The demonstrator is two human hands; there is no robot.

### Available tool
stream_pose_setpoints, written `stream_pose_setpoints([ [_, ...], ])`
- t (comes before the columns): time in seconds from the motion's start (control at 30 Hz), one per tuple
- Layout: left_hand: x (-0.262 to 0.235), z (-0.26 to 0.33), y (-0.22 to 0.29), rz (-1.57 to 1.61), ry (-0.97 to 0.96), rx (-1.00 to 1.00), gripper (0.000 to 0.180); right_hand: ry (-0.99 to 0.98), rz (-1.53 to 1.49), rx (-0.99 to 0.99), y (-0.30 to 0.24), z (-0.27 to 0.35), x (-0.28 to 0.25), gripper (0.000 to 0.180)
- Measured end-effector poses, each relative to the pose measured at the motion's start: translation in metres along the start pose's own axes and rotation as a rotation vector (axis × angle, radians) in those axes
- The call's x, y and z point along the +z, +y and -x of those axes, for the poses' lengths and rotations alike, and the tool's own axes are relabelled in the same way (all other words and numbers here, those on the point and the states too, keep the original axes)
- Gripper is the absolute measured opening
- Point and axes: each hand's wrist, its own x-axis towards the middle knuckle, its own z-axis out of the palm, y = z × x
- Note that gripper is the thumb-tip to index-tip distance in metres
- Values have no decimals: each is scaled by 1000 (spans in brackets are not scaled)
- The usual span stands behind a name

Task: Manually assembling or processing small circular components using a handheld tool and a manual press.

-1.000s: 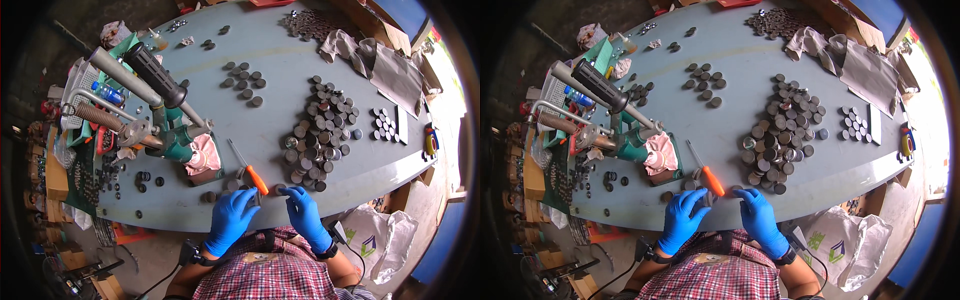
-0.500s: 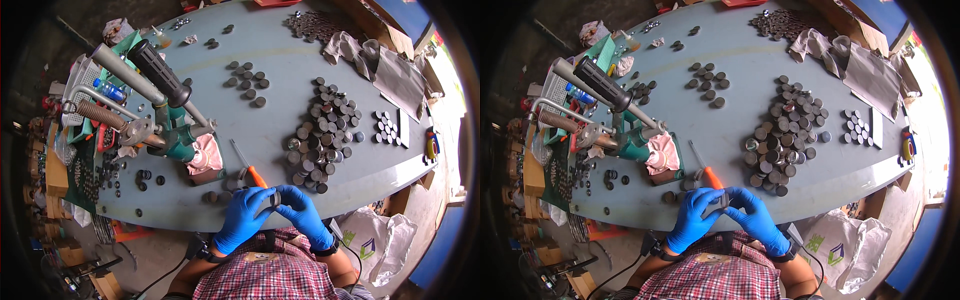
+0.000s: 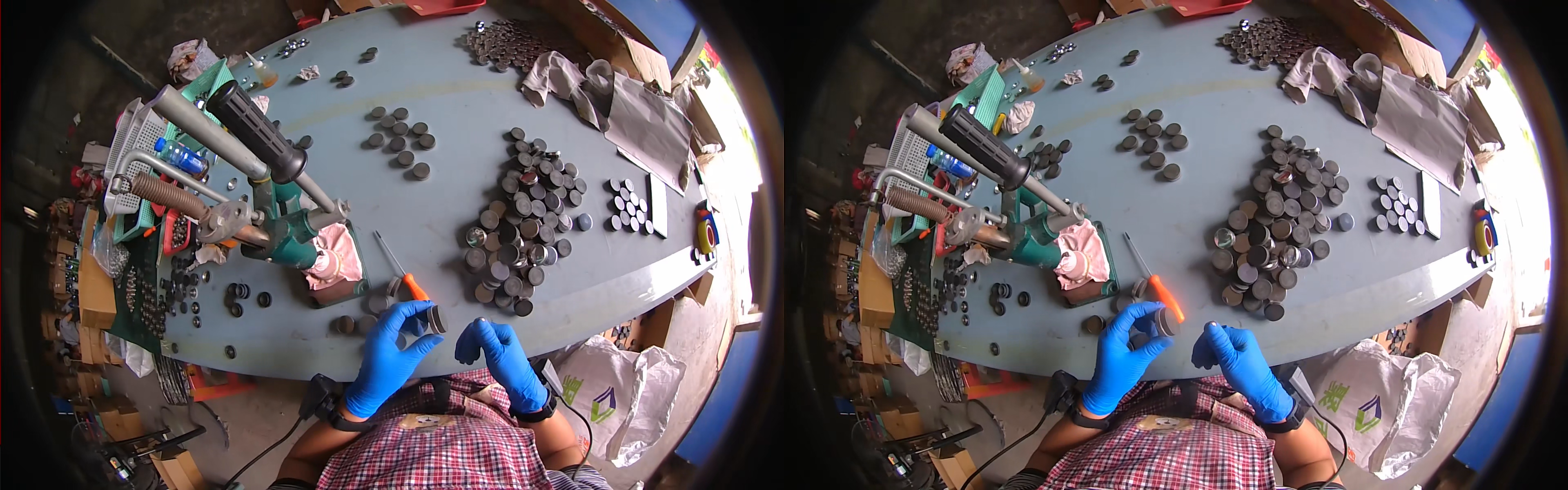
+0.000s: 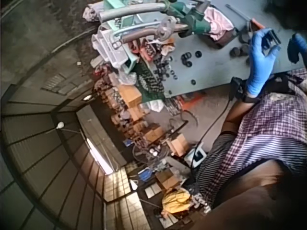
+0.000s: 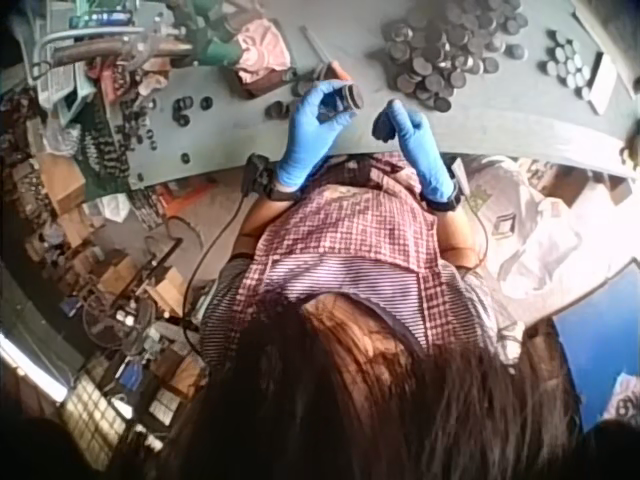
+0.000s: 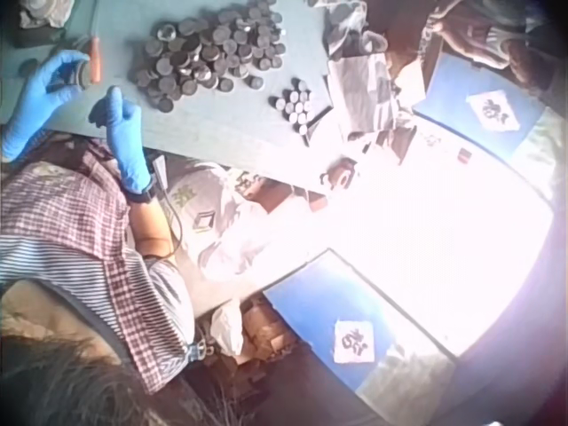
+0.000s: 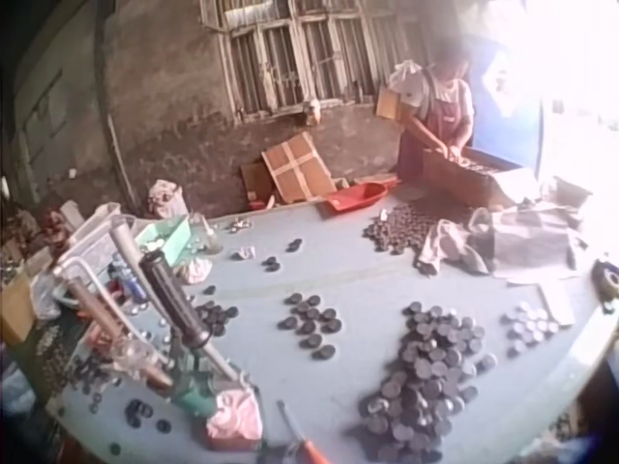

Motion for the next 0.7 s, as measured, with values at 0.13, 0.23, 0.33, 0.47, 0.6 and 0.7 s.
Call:
stream_pose_setpoints([
  [0.13,6,-21,-15,42,71,-3,39,161,266,-112,8,-14,2,28],
  [0.23,10,-58,-40,-389,-6,19,28,234,471,-172,6,-25,-4,11],
  [0.33,26,-106,-74,-624,8,-16,25,444,893,-480,5,-45,-17,20],
  [0.47,29,-157,-92,-670,201,120,39,465,1292,-534,-16,-81,-32,31],
  [0.6,30,-152,-71,-762,118,130,53,362,1595,-443,-12,-103,-37,33],
  [0.7,26,-113,-60,-403,-67,152,47,324,1335,-565,-20,-99,-35,31],
])
